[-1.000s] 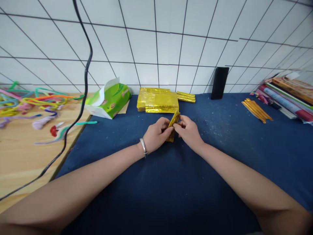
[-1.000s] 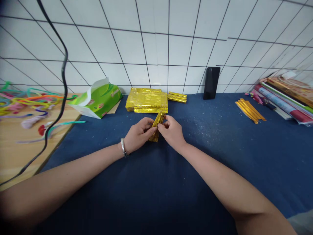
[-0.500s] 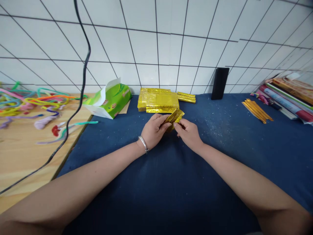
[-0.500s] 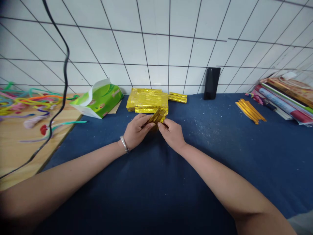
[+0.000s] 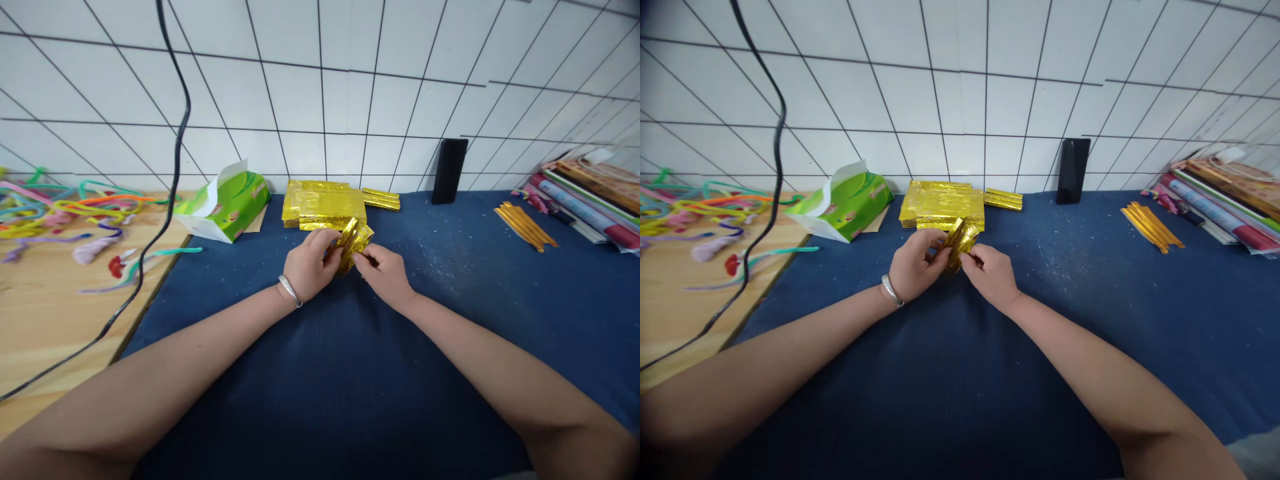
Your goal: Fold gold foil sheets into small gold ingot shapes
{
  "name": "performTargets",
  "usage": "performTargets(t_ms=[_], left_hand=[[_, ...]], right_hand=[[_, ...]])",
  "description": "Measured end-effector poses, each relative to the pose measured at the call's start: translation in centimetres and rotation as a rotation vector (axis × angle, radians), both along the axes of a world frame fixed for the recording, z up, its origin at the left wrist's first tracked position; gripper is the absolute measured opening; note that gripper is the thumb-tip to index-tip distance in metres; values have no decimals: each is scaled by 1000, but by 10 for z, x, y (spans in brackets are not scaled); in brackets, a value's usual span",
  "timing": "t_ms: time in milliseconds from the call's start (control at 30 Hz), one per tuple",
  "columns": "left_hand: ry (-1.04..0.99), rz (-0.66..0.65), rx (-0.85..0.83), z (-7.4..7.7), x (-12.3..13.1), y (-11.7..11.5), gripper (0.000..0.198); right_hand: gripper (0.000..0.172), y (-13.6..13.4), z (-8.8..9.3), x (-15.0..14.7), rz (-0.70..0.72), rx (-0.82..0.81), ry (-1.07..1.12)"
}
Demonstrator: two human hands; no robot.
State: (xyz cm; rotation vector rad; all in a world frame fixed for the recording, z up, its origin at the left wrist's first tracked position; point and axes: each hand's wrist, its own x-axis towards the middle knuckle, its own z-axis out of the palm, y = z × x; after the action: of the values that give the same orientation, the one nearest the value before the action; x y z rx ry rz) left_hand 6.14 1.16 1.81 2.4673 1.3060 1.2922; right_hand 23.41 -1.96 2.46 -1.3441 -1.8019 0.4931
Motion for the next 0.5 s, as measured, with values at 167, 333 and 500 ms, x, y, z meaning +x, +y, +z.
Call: performTargets(t_ms=[167,333,500], left_hand=[[62,-1,26,-1,-2,2,21],[95,-47,48,3,-1,-1,21],[117,-82,92,5,0,-5,20]], right_hand=[[21,1,-1,1,-1,66,-48],[19,1,-1,0,-16,131,-57],[18,1,1,0,-3,140,-49]])
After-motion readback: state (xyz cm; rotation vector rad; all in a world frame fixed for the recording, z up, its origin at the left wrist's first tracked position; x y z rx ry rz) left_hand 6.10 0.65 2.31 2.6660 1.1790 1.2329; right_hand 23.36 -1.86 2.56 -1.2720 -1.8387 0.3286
